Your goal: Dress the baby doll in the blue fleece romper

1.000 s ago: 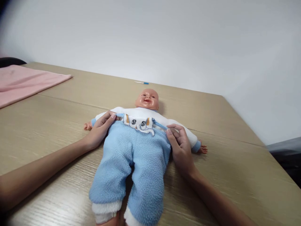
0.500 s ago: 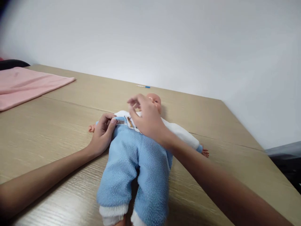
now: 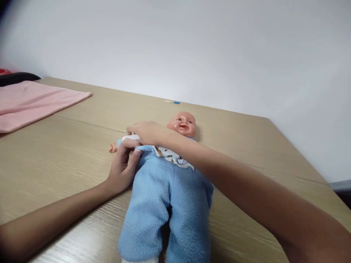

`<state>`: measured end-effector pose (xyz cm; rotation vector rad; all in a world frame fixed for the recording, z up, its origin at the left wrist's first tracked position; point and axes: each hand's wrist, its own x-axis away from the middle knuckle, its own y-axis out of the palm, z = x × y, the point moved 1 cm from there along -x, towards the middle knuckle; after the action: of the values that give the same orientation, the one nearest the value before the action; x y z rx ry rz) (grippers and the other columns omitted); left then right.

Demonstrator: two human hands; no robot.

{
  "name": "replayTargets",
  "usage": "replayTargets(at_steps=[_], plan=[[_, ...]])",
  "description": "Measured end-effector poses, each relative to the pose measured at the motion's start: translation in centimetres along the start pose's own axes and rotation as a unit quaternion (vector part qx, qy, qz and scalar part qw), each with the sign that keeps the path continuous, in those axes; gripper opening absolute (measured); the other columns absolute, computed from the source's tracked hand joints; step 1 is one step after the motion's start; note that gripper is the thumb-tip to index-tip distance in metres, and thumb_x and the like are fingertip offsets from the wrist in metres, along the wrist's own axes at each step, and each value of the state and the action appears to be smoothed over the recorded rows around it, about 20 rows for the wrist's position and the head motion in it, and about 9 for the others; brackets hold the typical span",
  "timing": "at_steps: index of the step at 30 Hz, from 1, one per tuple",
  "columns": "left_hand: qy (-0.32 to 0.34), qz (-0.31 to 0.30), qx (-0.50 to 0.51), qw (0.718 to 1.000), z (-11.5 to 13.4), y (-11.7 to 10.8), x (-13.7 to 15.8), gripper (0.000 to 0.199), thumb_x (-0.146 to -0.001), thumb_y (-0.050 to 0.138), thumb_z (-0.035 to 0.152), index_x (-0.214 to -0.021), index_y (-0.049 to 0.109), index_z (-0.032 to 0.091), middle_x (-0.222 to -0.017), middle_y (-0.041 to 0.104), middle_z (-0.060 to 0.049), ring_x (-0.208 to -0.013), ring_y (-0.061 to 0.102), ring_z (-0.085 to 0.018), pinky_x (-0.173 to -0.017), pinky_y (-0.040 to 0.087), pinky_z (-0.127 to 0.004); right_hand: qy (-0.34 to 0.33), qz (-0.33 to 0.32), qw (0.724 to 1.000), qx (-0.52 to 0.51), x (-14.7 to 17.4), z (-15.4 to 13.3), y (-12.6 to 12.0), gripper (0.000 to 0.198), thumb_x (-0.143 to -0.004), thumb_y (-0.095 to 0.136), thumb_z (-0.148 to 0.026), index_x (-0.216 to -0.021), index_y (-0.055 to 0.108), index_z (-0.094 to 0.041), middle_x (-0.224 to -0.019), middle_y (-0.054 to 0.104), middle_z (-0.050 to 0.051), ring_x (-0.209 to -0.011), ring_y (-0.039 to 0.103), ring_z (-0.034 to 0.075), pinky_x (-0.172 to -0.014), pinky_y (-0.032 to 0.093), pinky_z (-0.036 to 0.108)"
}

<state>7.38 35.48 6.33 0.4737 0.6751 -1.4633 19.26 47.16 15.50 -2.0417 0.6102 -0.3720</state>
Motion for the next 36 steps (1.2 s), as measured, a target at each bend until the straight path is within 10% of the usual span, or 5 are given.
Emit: replayTargets(at_steps=[6, 12, 18, 25, 36], plan=[[0.033, 0.013, -0.003, 0.999, -0.2, -0.1, 0.2, 0.005, -0.117, 0.058, 0.024, -0.112, 0.061, 0.024, -0.102, 0.058, -0.001, -0.095, 0.054, -0.016, -0.089, 0.046, -0.032, -0.007, 0.17, 0.981, -0.088, 3.6, 0.6, -2.0, 0.036, -0.081, 0.068, -0.007, -0.114, 0.066, -0.022, -0.113, 0.078, 0.005, -0.106, 0.072, 0.025, -0.092, 0.053, 0.035], [0.128, 0.07, -0.095, 0.985, 0.0, -0.3, 0.5, 0.005, -0.115, 0.062, 0.029, -0.116, 0.064, 0.025, -0.124, 0.053, -0.007, -0.12, 0.058, -0.022, -0.104, 0.053, -0.041, 0.063, 0.206, 0.939, -0.268, 6.3, 1.1, -2.1, 0.043, -0.067, 0.061, 0.0, -0.101, 0.071, -0.025, -0.107, 0.082, 0.002, -0.108, 0.075, 0.025, -0.098, 0.06, 0.037], [0.176, 0.065, -0.047, 0.981, -0.4, -0.3, 0.7, 0.013, -0.118, 0.053, 0.034, -0.128, 0.059, 0.029, -0.14, 0.057, -0.011, -0.132, 0.061, -0.027, -0.112, 0.054, -0.054, 0.107, 0.187, 0.946, -0.243, 8.3, -0.5, -1.2, 0.039, -0.082, 0.063, -0.002, -0.107, 0.081, -0.025, -0.121, 0.085, 0.004, -0.112, 0.079, 0.024, -0.102, 0.06, 0.037], [0.136, 0.058, -0.006, 0.989, -0.9, -0.2, 0.9, 0.01, -0.118, 0.05, 0.025, -0.126, 0.056, 0.024, -0.114, 0.06, -0.006, -0.109, 0.06, -0.021, -0.097, 0.049, -0.04, 0.221, 0.194, 0.954, -0.062, 11.5, -3.2, -0.7, 0.033, -0.107, 0.065, -0.054, -0.099, 0.072, -0.022, -0.095, 0.079, 0.007, -0.088, 0.07, 0.023, -0.077, 0.052, 0.036], [0.09, 0.087, -0.011, 0.992, -0.7, -0.2, 0.7, 0.009, -0.119, 0.05, 0.031, -0.12, 0.057, 0.026, -0.122, 0.063, -0.009, -0.119, 0.061, -0.024, -0.105, 0.047, -0.047, 0.04, 0.132, 0.985, -0.103, 13.7, -5.2, -1.3, 0.035, -0.097, 0.079, -0.056, -0.1, 0.074, -0.021, -0.086, 0.067, -0.002, -0.077, 0.058, 0.016, -0.07, 0.042, 0.03]])
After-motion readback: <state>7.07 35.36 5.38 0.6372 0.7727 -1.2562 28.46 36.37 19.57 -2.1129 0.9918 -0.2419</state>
